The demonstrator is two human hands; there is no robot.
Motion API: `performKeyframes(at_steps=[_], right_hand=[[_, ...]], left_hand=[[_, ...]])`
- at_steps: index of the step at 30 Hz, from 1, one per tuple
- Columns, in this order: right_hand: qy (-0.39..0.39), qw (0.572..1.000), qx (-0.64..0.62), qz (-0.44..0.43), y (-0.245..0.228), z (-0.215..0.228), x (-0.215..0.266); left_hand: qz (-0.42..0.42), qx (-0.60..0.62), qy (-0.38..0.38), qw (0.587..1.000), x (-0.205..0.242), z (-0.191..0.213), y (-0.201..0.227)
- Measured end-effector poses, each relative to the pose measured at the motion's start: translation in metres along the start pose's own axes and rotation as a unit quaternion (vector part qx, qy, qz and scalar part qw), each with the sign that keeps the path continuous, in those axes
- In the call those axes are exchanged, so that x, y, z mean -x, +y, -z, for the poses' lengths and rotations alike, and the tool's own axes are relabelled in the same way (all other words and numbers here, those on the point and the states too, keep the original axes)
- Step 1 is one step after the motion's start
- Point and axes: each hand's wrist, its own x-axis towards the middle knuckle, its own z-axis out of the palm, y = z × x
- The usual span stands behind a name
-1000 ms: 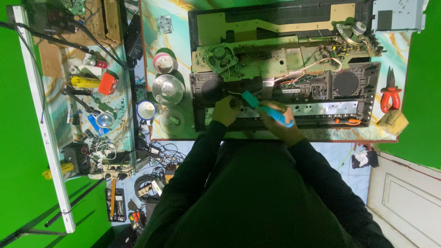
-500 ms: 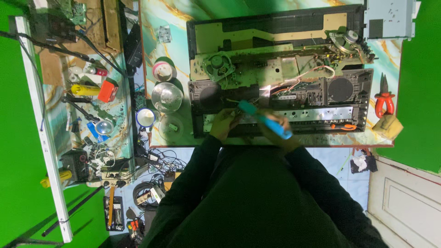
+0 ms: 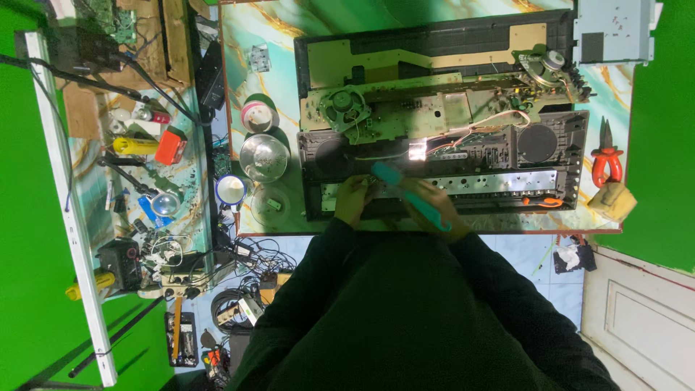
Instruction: The person cleans the internal components of a disassembled electronic device, likely a stereo receiver, using a blue brush. They systematically brush dust from the circuit boards, metal chassis, and speaker areas. The person also uses a yellow sponge to wipe the device's surface.
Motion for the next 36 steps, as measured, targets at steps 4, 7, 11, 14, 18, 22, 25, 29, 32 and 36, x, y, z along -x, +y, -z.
performKeyframes(at_steps=[4, 7, 11, 14, 18, 22, 25, 29, 32, 36], right_hand=[[0.054, 0.997, 0.005, -0.059, 0.006, 0.006, -0.004], [0.068, 0.997, 0.026, -0.03, 0.009, -0.002, -0.004], [-0.066, 0.997, 0.009, -0.025, 0.013, -0.024, 0.012], [-0.044, 0.991, 0.093, -0.082, 0.032, -0.024, 0.011], [0.063, 0.996, 0.05, 0.045, 0.019, -0.019, 0.015], [-0.018, 0.996, 0.06, -0.061, 0.023, -0.019, 0.015], [0.039, 0.995, 0.029, -0.082, 0.027, -0.015, 0.005], [-0.029, 0.999, -0.037, -0.017, -0.009, -0.02, 0.007], [-0.009, 0.998, -0.019, -0.067, 0.009, -0.016, 0.002], [0.019, 0.996, -0.041, -0.071, 0.01, -0.017, -0.009]], left_hand=[[-0.019, -0.017, 0.009, 1.0, 0.005, -0.002, -0.002], [-0.035, -0.031, 0.006, 0.999, -0.001, 0.002, -0.009], [-0.042, 0.005, 0.007, 0.999, -0.004, 0.004, -0.019], [-0.02, 0.004, 0.008, 1.0, 0.005, 0.0, -0.014], [-0.024, 0.004, 0.011, 1.0, 0.012, -0.007, -0.002], [-0.021, -0.014, 0.009, 1.0, 0.011, -0.007, -0.001], [-0.033, -0.024, 0.007, 0.999, -0.002, 0.0, -0.01], [-0.073, -0.075, 0.023, 0.994, -0.014, 0.009, -0.03], [-0.105, -0.09, 0.005, 0.99, -0.011, 0.009, -0.026], [-0.128, -0.1, 0.014, 0.987, -0.007, 0.003, -0.019]])
